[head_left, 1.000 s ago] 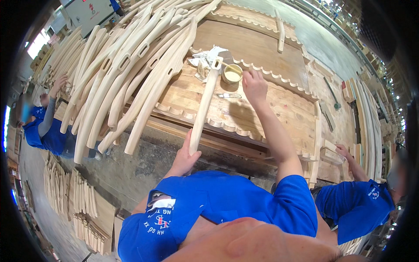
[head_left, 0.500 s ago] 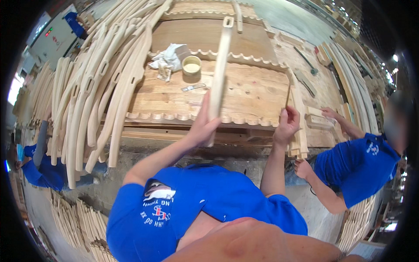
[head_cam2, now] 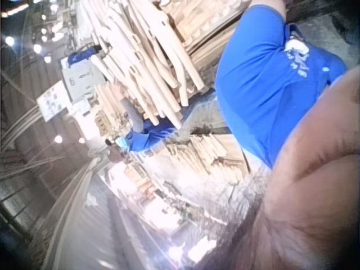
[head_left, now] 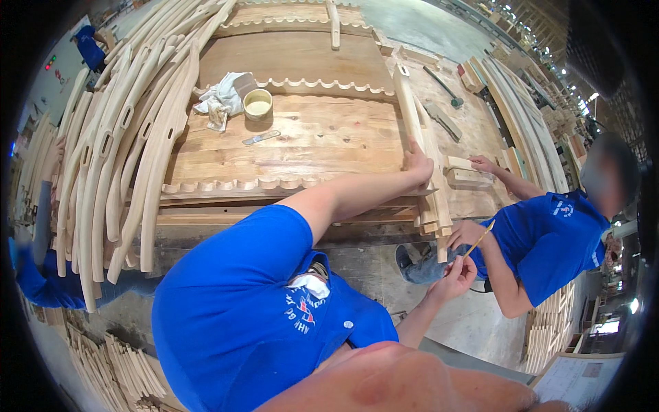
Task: The person repeatedly picks up curved wooden pieces, applies a yellowish substance from a small container using a brush, and places the pieces back on the workbench. The process is repeated for multiple pieces in a workshop setting.
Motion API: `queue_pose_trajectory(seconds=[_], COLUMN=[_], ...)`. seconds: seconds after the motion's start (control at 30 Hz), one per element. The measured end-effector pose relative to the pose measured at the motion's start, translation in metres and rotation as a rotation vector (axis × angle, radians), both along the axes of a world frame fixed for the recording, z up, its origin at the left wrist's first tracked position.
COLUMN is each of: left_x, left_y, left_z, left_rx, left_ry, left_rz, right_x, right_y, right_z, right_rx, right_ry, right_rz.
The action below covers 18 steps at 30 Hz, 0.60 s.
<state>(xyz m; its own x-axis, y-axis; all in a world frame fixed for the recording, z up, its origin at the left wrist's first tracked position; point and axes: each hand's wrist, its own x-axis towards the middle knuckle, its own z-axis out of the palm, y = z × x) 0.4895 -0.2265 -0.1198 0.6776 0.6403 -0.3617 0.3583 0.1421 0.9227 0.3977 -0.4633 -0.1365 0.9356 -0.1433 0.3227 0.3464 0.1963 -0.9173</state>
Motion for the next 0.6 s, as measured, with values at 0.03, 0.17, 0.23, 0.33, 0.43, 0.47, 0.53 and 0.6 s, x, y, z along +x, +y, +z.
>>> queue_pose_trajectory(seconds=[0.03, 0.17, 0.23, 0.33, 0.43, 0.47, 0.53, 0.6], left_x=[0.006, 0.020, 0.007, -0.049, -0.164, -0.216, -0.328, -0.429], left_y=[-0.001, 0.059, 0.059, 0.054, 0.089, 0.116, 0.150, 0.164], left_z=[0.000, -0.018, -0.008, -0.001, 0.022, 0.025, 0.024, 0.022], left_rx=[-0.092, -0.053, 0.315, 0.726, 1.099, 1.195, 1.209, 1.298], left_ry=[0.003, 0.120, 0.192, 0.142, -0.123, -0.172, 0.054, 0.663], left_rz=[-0.046, -0.156, -0.273, -0.472, -0.463, -0.306, 0.104, 0.310], right_x=[-0.004, -0.001, 0.000, 0.003, 0.008, 0.012, 0.011, -0.002], right_y=[-0.001, 0.032, 0.045, 0.061, 0.089, 0.111, 0.154, 0.204], right_z=[0.000, 0.020, 0.021, 0.026, 0.030, 0.036, 0.051, 0.074], right_rx=[-0.003, -0.049, -0.062, -0.145, -0.258, -0.389, -0.622, -0.857], right_ry=[0.001, -0.053, -0.051, -0.008, -0.038, -0.098, -0.295, -0.525], right_rz=[0.010, 0.218, 0.266, 0.372, 0.551, 0.648, 0.768, 0.803])
